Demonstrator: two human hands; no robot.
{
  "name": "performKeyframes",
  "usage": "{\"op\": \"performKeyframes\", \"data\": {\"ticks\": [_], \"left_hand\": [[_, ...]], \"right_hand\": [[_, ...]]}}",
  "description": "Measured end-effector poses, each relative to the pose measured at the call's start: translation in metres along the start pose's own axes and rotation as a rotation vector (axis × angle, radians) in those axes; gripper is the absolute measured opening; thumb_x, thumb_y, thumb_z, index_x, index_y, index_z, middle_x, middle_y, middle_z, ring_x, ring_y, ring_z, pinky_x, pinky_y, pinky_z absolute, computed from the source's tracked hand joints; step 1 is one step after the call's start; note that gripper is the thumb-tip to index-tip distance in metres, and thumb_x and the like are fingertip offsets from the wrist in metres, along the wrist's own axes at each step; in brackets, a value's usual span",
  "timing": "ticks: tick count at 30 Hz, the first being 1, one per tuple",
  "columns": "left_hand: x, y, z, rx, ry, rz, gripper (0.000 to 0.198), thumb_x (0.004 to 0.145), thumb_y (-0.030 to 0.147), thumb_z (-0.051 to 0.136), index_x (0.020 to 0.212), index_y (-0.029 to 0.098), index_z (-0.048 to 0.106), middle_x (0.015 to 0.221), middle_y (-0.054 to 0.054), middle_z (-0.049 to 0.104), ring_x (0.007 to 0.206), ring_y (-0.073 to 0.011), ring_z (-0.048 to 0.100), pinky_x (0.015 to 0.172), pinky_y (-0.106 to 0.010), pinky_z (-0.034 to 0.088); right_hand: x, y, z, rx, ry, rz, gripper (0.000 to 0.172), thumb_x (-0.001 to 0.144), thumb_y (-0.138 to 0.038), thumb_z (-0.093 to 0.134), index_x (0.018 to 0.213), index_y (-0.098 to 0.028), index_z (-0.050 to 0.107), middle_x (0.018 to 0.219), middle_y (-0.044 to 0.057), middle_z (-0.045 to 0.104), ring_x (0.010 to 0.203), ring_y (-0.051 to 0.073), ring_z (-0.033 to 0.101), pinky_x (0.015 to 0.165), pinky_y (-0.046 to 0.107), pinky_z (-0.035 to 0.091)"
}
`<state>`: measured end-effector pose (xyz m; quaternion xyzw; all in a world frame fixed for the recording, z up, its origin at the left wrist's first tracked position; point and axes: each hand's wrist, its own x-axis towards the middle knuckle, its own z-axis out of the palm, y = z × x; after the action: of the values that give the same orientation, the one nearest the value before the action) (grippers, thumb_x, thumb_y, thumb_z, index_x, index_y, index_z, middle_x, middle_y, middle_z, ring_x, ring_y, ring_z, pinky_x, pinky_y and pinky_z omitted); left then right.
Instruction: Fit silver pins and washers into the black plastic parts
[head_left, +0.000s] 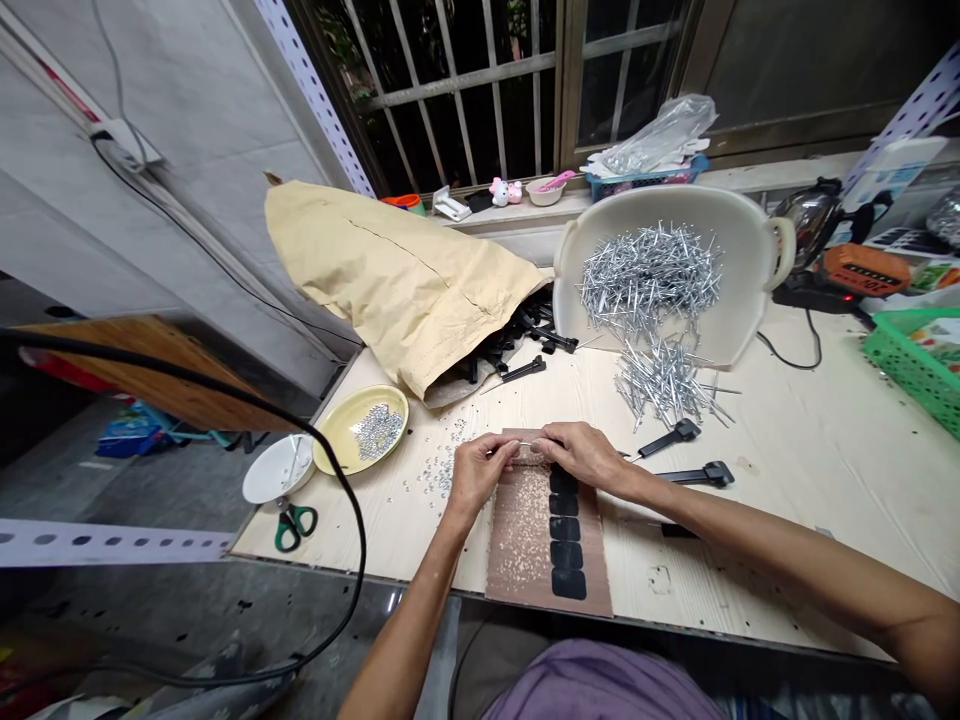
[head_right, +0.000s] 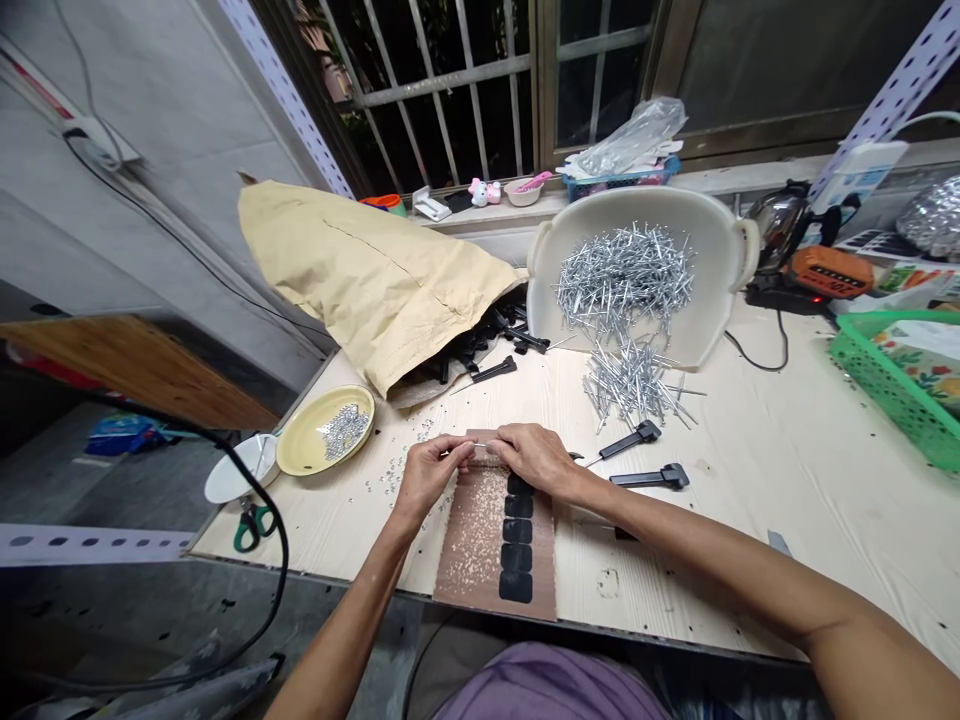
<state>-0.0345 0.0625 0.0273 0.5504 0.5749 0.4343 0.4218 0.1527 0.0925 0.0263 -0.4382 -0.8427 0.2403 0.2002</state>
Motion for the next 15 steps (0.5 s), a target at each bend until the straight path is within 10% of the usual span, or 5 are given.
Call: {"op": "performKeyframes", "data": {"ticks": [7,15], "left_hand": [[-0.003,-0.008,0.012,0.024,-0.051,0.020,0.039,0.076,0.040,0.062,0.110,0.021,0.067,0.093,-0.006,0.062,0.062,-0.0113,0.054,0.052,-0.023,0.045],[-0.016,-0.021,0.023,0.182,0.057,-0.005,0.056,0.081,0.044,0.055,0.130,0.018,0.050,0.071,0.001,0.053,0.058,-0.0100,0.045,0.060,-0.024,0.040]], "right_hand": [[-0.024,0.024,-0.012,-0.026,0.091,-0.014,0.025,0.093,-0.037,0.044,0.085,-0.020,0.061,0.084,0.001,0.061,0.071,0.012,0.055,0.059,0.022,0.035],[-0.035,0.066,-0.015,-0.276,0.173,-0.064,0.029,0.095,-0.035,0.040,0.085,-0.016,0.061,0.083,0.005,0.058,0.078,0.015,0.052,0.059,0.025,0.036]]}}
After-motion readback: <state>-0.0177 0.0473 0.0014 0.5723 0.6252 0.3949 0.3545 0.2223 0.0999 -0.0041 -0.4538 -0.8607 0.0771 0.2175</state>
